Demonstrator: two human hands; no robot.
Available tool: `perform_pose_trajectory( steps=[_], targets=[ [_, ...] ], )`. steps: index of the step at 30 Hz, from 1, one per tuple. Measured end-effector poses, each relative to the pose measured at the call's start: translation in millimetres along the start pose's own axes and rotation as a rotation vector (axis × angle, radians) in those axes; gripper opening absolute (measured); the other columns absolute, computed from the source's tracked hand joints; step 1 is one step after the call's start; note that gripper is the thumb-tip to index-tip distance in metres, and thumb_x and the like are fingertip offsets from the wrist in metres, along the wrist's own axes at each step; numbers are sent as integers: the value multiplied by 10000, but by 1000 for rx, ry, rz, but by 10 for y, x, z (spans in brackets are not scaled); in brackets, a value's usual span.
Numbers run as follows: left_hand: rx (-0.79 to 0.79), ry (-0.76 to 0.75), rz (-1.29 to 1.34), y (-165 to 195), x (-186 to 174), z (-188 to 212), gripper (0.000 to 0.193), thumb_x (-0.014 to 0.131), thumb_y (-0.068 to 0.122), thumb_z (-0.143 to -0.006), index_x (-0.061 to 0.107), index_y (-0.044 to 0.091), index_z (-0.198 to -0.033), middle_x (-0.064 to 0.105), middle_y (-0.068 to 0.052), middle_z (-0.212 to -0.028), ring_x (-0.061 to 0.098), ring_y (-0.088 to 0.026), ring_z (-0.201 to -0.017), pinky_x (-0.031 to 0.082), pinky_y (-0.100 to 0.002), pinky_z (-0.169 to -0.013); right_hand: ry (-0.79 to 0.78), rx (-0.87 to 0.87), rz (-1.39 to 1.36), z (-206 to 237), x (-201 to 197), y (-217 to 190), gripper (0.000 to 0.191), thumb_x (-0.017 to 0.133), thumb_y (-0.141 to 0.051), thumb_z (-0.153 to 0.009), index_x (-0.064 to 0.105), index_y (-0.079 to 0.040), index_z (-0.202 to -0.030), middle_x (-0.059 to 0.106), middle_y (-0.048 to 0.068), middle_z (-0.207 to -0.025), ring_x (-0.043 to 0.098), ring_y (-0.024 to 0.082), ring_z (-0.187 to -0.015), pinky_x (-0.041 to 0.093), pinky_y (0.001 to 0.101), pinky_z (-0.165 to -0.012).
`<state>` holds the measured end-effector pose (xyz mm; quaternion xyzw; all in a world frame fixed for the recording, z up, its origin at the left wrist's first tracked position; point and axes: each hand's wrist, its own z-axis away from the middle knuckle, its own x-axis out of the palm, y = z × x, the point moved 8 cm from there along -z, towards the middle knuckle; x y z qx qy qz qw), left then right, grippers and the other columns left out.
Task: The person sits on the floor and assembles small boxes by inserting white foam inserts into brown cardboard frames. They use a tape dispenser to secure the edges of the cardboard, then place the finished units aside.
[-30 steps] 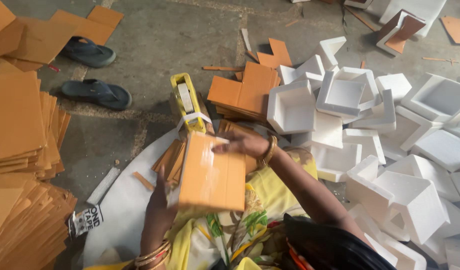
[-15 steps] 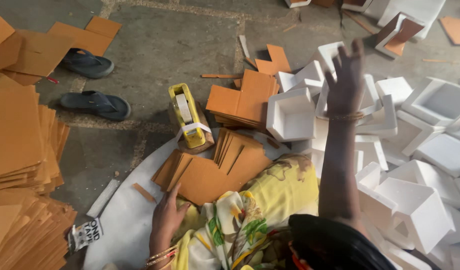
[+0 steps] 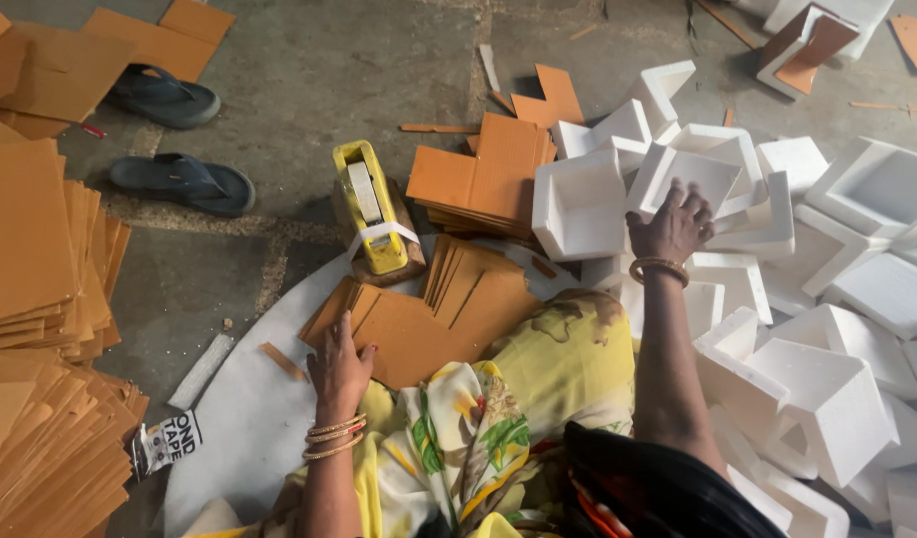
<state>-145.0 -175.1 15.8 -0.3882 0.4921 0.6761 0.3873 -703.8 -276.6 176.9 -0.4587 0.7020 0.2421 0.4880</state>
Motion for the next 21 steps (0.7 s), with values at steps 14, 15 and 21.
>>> perform_pose_trajectory(
  steps=[14,15,21],
  targets=[
    [57,262,89,1,-169,125,717,831,390,-740,554,145,-1354,582,-145,-1332,581,-367,-1204,465,-560,-925,283,-293,-406,676,-1055,-656,321,787,-319,-1038,660,-62,-1182,682,105,-1144,649,325,-1085,511,437,-893],
    [73,267,86,22,-175,136,704,832,371,-757,551,131,-1356,575,-159,-1330,575,-370,-1191,454,-569,-930,215,-310,-484,846,-1101,-808,327,796,-327,-1034,661,-67,-1181,681,107,-1111,657,315,-1036,521,433,-866],
    [121,349,119,146,-254,312,610,810,254,-780,554,91,-1310,566,-148,-1330,550,-342,-1259,408,-583,-1019,-165,-647,-549,2051,-1017,-2000,305,785,-343,-969,664,-102,-1113,704,140,-953,672,345,-870,534,447,-740]
  ],
)
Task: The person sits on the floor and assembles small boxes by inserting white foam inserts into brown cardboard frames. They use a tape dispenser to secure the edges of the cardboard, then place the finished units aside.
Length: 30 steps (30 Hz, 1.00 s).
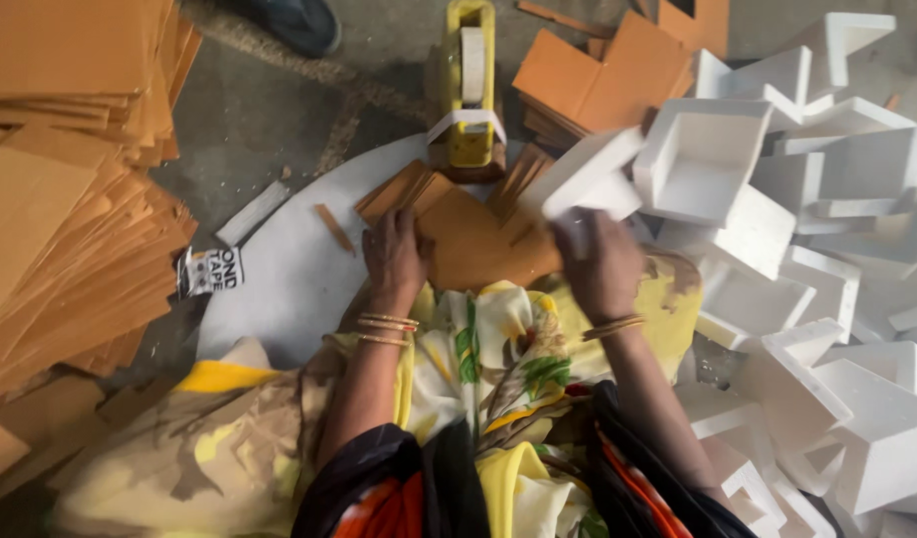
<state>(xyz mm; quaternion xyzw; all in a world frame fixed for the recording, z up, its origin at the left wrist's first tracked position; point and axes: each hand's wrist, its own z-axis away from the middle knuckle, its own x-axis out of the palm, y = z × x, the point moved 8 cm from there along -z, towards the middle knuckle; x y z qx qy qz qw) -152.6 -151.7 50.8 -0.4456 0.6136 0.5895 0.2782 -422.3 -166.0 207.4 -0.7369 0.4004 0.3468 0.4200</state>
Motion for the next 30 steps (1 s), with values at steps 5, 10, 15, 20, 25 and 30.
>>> perform_pose_trajectory(
  steps=[5,10,15,20,25,30],
  targets=[
    [40,18,-20,76,-29,50,580,788,237,-834,548,63,-1332,547,-148,-1381,527,-334,-1297,396,-577,-1059,-234,42,-138,131,540,-324,461,767,-443,-906,625,-43,-1086,726,130,-943,689,345,-833,533,449,-680],
    [5,28,-38,26,66,58,660,802,267,-806,531,9,-1349,507,-193,-1413,464,-370,-1343,350,-627,-1076,-421,128,-168,158,674,-171,533,744,-524,-866,659,-35,-1059,750,160,-954,719,340,-814,552,450,-694],
    [82,49,-188,173,53,34,635,797,212,-795,535,21,-1340,476,-202,-1467,403,-403,-1425,330,-640,-1109,-433,239,-221,172,604,-21,570,708,-547,-924,667,5,-1063,740,215,-911,725,375,-856,555,456,-738],
    [53,70,-85,319,-188,-21,551,851,164,-709,564,50,-1165,492,-179,-1401,379,-426,-1444,311,-684,-1088,-393,237,-259,225,502,-37,583,704,-542,-910,670,27,-1032,734,233,-898,723,381,-840,557,454,-729],
    [-176,-27,394,72,-373,-122,375,866,209,-809,583,79,-1018,694,-132,-1052,673,-334,-1033,535,-462,-902,-408,350,-322,295,447,-33,542,708,-498,-934,651,35,-1016,706,200,-815,688,317,-729,540,397,-685],
    [-274,170,609,-375,-668,-289,304,820,166,-883,560,43,-980,703,-84,-822,701,-261,-707,546,-386,-659,-446,452,-599,324,574,-190,494,714,-440,-925,634,29,-1060,708,121,-822,648,178,-705,524,330,-620]
  ],
)
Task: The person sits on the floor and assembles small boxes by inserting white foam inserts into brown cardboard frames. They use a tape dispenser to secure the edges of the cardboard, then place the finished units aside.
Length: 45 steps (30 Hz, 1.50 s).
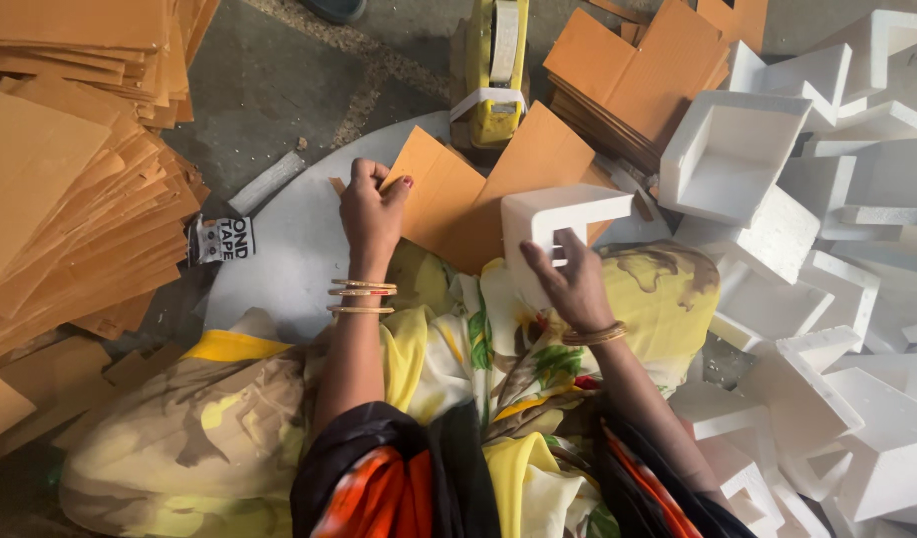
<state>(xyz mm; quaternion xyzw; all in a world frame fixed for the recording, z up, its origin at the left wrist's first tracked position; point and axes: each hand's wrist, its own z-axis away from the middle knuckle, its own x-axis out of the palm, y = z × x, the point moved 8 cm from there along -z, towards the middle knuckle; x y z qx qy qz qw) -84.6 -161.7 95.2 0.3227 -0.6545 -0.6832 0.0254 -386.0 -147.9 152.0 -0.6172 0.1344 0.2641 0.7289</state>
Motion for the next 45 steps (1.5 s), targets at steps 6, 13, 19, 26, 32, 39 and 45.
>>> perform_pose_trajectory(
  steps=[6,13,19,26,32,39,45],
  targets=[
    [-3,-69,85,-2,34,64,297,806,166,-880,560,26,-972,676,-85,-801,645,-184,-680,542,-342,-660,0,-69,-108,-193,266,-93,479,750,-418,-938,661,33,-1072,727,107,-914,675,142,-798,549,298,-692],
    [-100,-389,273,312,462,337,402,711,423,-950,687,62,-1124,741,-22,-971,716,-117,-887,578,-286,-775,-55,33,-465,-323,686,323,517,732,-338,-939,561,35,-1253,680,130,-1146,695,187,-931,596,358,-740],
    [388,-343,223,770,643,584,735,827,277,-841,496,-88,-1386,592,-326,-1253,582,-440,-1171,478,-484,-964,-262,-67,-874,-117,1027,518,619,632,-160,-1027,320,-2,-1537,547,156,-1383,621,244,-1243,557,402,-1050],
    [36,-556,-78,416,797,629,636,656,97,-820,431,-38,-1399,612,-315,-1285,572,-475,-1221,485,-479,-1013,-585,-134,-226,115,323,15,519,656,-121,-952,523,-36,-1446,732,79,-1226,703,195,-1122,582,350,-988],
    [139,-474,-131,446,829,646,703,653,81,-821,378,-70,-1450,577,-315,-1325,571,-475,-1202,478,-479,-1002,1,-196,-113,-935,-618,257,410,661,-239,-1022,628,-24,-1369,716,122,-1162,662,190,-1003,545,354,-842],
    [87,-488,-83,427,800,663,673,630,74,-822,421,-2,-1457,595,-284,-1328,568,-460,-1217,486,-468,-1006,285,-428,663,-1553,-411,467,404,814,-314,-880,679,-80,-1180,669,169,-1169,659,413,-1021,527,491,-879],
    [134,-467,-111,370,813,651,704,659,91,-842,374,-16,-1477,569,-303,-1365,564,-467,-1245,478,-467,-1034,-104,47,23,-617,-221,243,326,698,-277,-941,637,-72,-1186,765,122,-1117,729,327,-866,563,440,-730]
  ],
)
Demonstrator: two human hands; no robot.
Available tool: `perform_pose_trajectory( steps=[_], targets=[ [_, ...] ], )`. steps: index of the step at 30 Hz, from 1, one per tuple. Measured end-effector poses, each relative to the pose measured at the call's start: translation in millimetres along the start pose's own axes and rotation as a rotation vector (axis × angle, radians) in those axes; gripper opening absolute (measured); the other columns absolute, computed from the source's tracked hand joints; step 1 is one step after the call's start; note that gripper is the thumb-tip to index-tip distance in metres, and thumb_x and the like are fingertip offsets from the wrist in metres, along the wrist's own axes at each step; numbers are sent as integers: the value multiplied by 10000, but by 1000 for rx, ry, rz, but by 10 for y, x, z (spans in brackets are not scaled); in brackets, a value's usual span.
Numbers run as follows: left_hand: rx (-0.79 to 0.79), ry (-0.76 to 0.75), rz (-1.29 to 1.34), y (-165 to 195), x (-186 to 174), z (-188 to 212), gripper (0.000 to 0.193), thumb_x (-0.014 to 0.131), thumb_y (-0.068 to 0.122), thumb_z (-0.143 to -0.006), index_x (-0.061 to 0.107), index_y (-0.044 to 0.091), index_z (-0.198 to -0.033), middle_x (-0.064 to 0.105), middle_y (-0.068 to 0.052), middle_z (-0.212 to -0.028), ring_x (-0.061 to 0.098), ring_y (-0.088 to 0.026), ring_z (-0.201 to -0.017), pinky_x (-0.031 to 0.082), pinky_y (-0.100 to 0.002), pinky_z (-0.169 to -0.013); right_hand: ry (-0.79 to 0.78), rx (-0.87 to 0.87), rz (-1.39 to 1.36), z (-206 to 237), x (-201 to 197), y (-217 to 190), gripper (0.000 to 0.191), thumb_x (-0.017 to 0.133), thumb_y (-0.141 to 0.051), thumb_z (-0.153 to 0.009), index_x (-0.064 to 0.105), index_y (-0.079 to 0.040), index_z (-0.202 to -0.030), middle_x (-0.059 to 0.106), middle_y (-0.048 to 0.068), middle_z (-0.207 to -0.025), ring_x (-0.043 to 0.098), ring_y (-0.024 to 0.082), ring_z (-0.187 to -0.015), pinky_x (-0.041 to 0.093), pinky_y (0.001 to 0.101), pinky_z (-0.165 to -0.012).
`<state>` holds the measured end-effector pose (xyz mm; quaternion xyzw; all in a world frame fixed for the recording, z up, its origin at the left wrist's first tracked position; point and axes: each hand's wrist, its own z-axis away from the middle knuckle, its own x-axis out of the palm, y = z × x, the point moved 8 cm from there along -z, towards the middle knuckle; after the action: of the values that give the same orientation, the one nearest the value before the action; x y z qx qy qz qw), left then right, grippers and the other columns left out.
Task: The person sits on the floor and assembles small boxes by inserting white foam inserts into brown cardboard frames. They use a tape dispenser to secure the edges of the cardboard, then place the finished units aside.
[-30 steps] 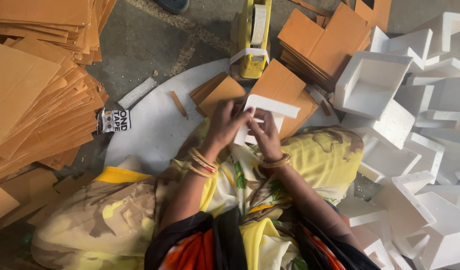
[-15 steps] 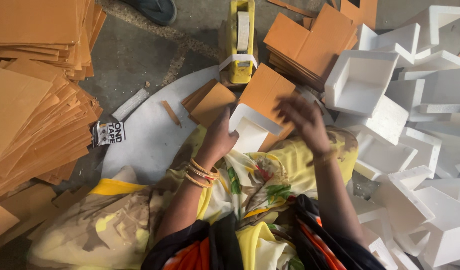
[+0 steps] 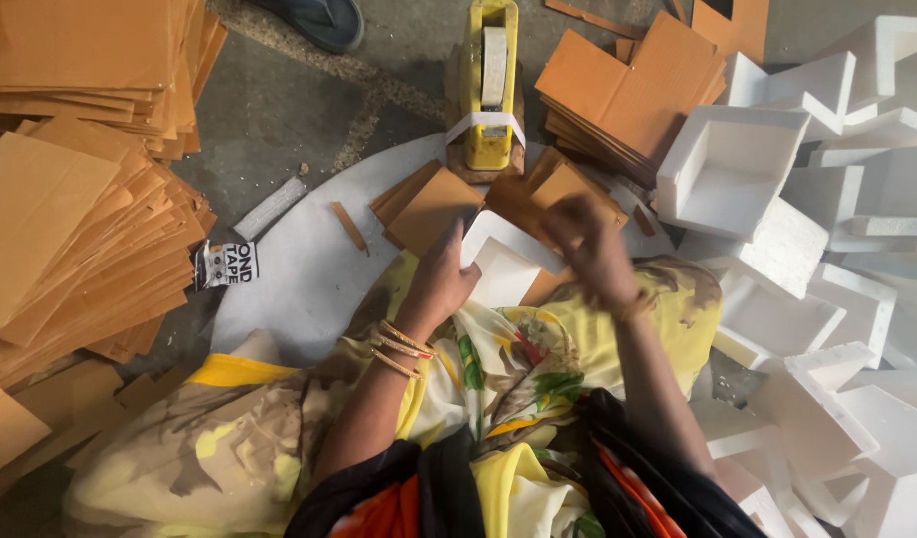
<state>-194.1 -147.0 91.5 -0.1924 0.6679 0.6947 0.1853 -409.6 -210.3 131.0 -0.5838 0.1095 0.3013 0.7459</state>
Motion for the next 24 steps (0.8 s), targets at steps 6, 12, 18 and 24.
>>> perform_pose_trajectory(
  steps=[6,12,18,24],
  targets=[
    [-8,-92,77,24,-2,5,831,729,160,-830,326,39,-1546,530,-275,-1473,524,-415,-1348,449,-437,-1093,161,-380,247,676,247,-638,439,713,-123,-923,584,-24,-1331,704,189,-1214,681,389,-1095,545,456,-887],
    [127,-198,159,318,-290,-203,983,817,320,-856,218,71,-1595,391,-271,-1577,415,-393,-1453,375,-446,-1139,153,-569,204,570,232,-781,456,686,-79,-937,563,-29,-1373,679,204,-1282,656,409,-1170,533,460,-961],
    [-28,-211,159,203,-336,-353,871,776,336,-886,280,157,-1579,461,-237,-1549,427,-375,-1463,392,-452,-1144,-47,-547,92,281,313,-690,439,719,-175,-951,596,-6,-1337,697,196,-1232,675,358,-1147,539,431,-955],
    [108,-151,224,174,-323,-426,696,764,294,-918,374,122,-1469,551,-235,-1441,538,-364,-1351,440,-450,-1085,-149,-344,38,-626,-111,-235,359,678,-327,-1026,705,-84,-1289,780,115,-1172,728,255,-1075,578,385,-918]
  ],
)
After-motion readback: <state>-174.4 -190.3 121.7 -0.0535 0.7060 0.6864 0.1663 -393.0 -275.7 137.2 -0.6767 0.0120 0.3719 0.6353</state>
